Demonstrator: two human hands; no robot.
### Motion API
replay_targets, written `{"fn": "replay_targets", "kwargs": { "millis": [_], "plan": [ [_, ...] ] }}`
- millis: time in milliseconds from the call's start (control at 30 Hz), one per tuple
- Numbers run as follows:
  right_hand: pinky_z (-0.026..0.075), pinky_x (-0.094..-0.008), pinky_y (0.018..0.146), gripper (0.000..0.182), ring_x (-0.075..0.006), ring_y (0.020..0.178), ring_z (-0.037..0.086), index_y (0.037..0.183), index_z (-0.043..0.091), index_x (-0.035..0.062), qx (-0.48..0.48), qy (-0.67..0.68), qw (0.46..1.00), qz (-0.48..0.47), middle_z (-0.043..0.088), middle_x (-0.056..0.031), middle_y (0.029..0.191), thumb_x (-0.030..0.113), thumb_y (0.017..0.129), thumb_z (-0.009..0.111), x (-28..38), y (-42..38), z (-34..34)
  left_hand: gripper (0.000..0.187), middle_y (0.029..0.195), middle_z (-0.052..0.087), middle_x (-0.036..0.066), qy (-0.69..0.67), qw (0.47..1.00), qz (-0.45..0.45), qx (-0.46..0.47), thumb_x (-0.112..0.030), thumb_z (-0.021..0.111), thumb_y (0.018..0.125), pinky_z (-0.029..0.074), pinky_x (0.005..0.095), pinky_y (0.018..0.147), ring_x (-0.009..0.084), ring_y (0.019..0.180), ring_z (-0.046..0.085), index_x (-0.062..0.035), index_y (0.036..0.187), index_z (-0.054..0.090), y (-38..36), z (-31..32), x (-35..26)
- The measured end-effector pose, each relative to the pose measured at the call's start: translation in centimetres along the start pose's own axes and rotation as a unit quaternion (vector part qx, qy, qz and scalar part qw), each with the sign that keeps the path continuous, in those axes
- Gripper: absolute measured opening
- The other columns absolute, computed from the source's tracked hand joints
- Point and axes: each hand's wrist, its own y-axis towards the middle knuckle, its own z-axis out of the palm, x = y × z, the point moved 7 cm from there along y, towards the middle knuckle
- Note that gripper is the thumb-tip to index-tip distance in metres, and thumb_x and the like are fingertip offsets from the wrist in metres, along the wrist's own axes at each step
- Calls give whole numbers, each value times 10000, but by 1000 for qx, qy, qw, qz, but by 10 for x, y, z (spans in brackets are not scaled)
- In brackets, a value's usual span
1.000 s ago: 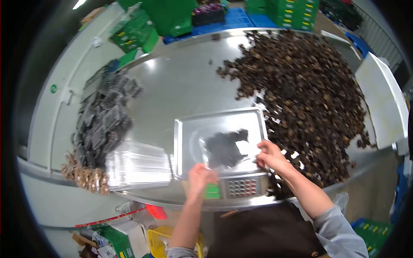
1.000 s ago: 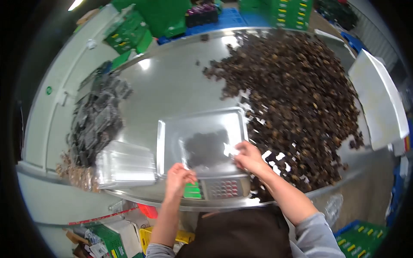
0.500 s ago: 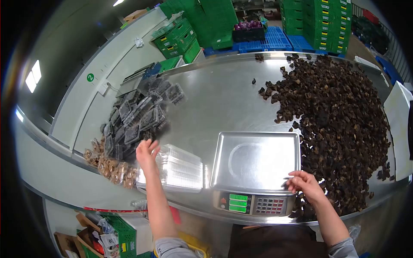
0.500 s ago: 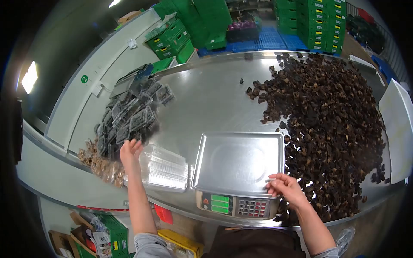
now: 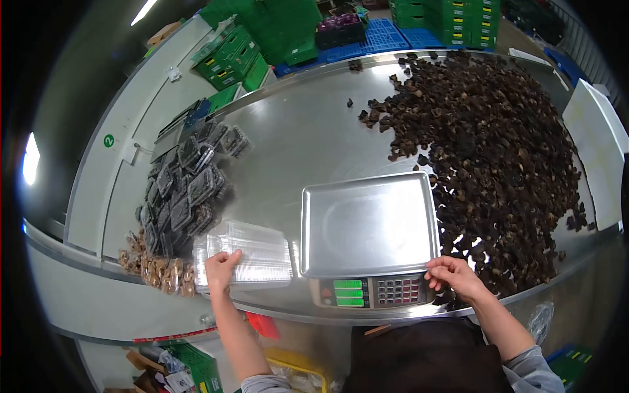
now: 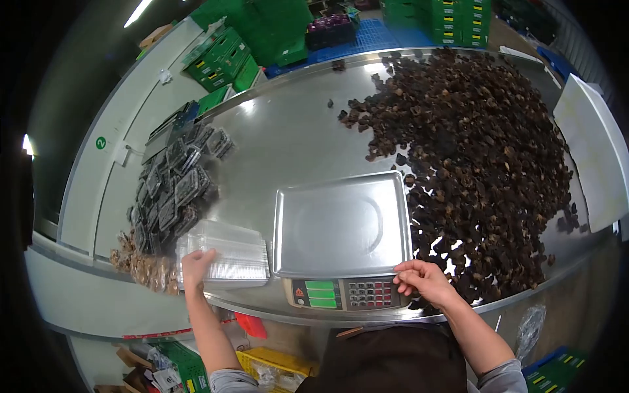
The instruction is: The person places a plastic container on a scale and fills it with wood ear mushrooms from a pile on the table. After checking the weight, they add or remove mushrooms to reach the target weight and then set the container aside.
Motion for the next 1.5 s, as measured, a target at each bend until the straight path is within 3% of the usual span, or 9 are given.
{"fn": "replay_targets", "kwargs": {
  "millis": [267,400,467,600,767,900,1000,1167,1500],
  "plan": [
    [533,-242,673,254,-104,756,642,1181,605,-18,23,9,1000,-6,689,-74,960,132,979,572,-24,-9,-5,243,621,441,-100,-88,991,-70,75,-307,711,862,234,241,490,45,541,342,-153,700,616,24,-18,42],
    [531,-240,693,269,-103,788,642,1195,619,16,11,-7,1000,-10,693,-73,977,166,974,590,-29,-22,-6,207,702,582,48,61,918,160,-357,-167,597,954,480,315,617,159,669,571,9,873,671,-35,-53,-21],
    [533,-252,702,276,-108,813,641,1196,622,29,7,-22,999,-25,693,-68,978,182,969,590,-28,-29,-6,166,814,622,86,-72,892,202,-398,-112,585,956,497,324,704,185,749,583,30,973,670,-87,-20,-72],
    [530,-277,753,254,-136,837,647,1147,620,31,-43,-56,994,-83,689,-77,987,198,958,588,-42,-34,-18,74,903,624,128,56,892,449,-26,-43,621,890,481,363,781,254,851,591,8,934,651,-144,132,-135],
    [530,-381,821,250,-303,915,655,1114,635,66,-184,-406,862,-241,666,-117,1023,186,895,621,4,-81,-88,233,960,603,165,194,855,436,205,40,671,752,479,410,815,364,907,584,3,977,622,-183,244,-151],
    [461,-426,965,408,-335,1090,571,1185,587,64,-397,-504,742,-195,614,-146,1130,195,808,674,26,-159,-221,424,1063,604,174,151,823,530,136,13,736,701,473,436,872,363,997,579,-13,1102,601,-240,239,-203],
    [415,-430,1035,582,-357,1195,500,1296,513,76,-482,-529,694,-76,535,-169,1265,227,777,729,5,-207,-298,552,1146,593,192,15,804,497,327,-43,786,695,459,448,937,371,1073,566,-21,1200,565,-283,272,-210],
    [443,-405,996,465,-338,1188,509,1206,571,61,-458,-539,687,-166,564,-136,1207,177,785,729,12,-205,-291,521,1163,600,177,-12,733,471,491,-73,760,755,456,411,959,356,1118,554,-26,1232,554,-358,371,-236],
    [524,-458,766,313,-360,871,650,1046,688,68,-456,-503,733,-30,622,-155,968,237,783,715,-14,-137,-273,543,1456,429,107,153,593,670,419,-364,655,852,272,539,1111,336,1423,271,-106,1314,536,-415,511,-227]
  ]
}}
